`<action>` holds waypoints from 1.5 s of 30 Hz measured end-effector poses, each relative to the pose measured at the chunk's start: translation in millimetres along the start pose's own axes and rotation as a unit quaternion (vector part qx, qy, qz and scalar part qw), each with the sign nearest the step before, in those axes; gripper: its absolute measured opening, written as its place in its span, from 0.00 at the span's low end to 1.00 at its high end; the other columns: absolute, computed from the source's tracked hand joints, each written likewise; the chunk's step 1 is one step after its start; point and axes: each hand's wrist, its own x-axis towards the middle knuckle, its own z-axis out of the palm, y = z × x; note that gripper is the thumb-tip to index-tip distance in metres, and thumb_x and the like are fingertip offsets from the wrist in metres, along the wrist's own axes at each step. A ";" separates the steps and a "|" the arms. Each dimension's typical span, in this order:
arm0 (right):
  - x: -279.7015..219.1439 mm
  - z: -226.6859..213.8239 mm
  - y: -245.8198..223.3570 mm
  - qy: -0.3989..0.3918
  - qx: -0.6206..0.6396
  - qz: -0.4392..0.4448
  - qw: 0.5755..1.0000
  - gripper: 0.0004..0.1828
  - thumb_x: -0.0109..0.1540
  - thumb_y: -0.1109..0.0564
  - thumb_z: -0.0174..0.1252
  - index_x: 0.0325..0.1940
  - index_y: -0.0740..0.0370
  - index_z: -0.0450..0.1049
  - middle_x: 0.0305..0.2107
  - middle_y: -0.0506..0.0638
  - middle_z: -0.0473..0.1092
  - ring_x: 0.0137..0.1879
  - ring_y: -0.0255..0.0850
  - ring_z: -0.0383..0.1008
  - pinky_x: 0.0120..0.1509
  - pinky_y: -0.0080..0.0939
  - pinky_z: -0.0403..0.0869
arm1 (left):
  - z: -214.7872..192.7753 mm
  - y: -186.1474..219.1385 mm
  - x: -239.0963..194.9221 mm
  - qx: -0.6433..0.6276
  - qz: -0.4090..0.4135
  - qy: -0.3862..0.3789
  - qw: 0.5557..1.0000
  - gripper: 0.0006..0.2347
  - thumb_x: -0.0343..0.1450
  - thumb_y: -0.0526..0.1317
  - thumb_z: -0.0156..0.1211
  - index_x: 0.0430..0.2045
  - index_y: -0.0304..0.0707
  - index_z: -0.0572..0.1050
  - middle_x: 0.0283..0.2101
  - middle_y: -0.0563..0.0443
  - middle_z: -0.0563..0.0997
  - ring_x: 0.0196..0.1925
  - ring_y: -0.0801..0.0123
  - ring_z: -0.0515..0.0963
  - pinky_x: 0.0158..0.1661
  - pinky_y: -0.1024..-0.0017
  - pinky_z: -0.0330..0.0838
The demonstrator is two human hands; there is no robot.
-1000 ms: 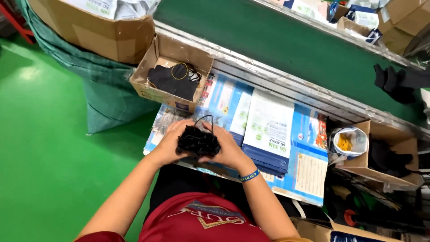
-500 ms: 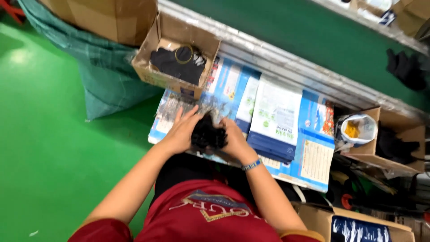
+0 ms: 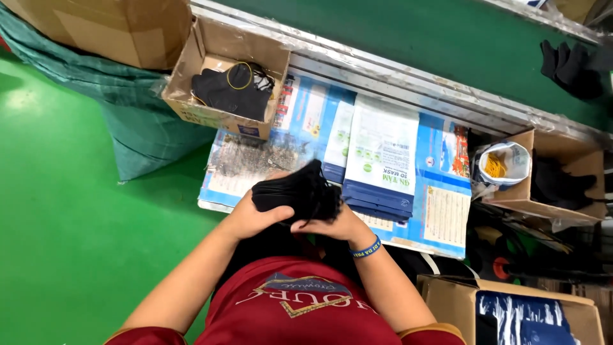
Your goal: Manually counting and packaging black 3D face masks into plastic pouches at a factory workstation.
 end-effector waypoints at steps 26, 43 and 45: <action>-71.8 -102.5 37.1 0.273 -0.588 -0.109 0.754 0.12 0.57 0.61 0.68 0.45 0.59 0.80 0.39 0.48 0.73 0.46 0.47 0.74 0.48 0.46 0.75 | 143.0 -28.9 67.2 0.568 -0.007 -0.394 0.722 0.17 0.65 0.53 0.66 0.46 0.52 0.83 0.77 0.37 0.43 0.80 0.50 0.38 0.71 0.42 0.33; -59.4 -122.9 6.2 0.233 -0.495 -0.008 0.837 0.08 0.60 0.56 0.66 0.38 0.62 0.77 0.34 0.55 0.74 0.35 0.50 0.76 0.39 0.45 0.73 | 143.7 -20.0 72.6 0.582 -0.034 -0.420 0.695 0.17 0.66 0.52 0.66 0.46 0.50 0.83 0.78 0.38 0.40 0.80 0.51 0.36 0.72 0.43 0.32; -64.4 -110.7 16.8 0.198 -0.527 -0.019 0.826 0.09 0.58 0.57 0.66 0.39 0.63 0.77 0.35 0.56 0.73 0.37 0.51 0.76 0.39 0.46 0.74 | 143.4 -21.8 72.2 0.579 -0.035 -0.419 0.699 0.17 0.66 0.52 0.66 0.46 0.50 0.83 0.78 0.38 0.40 0.80 0.51 0.36 0.72 0.43 0.32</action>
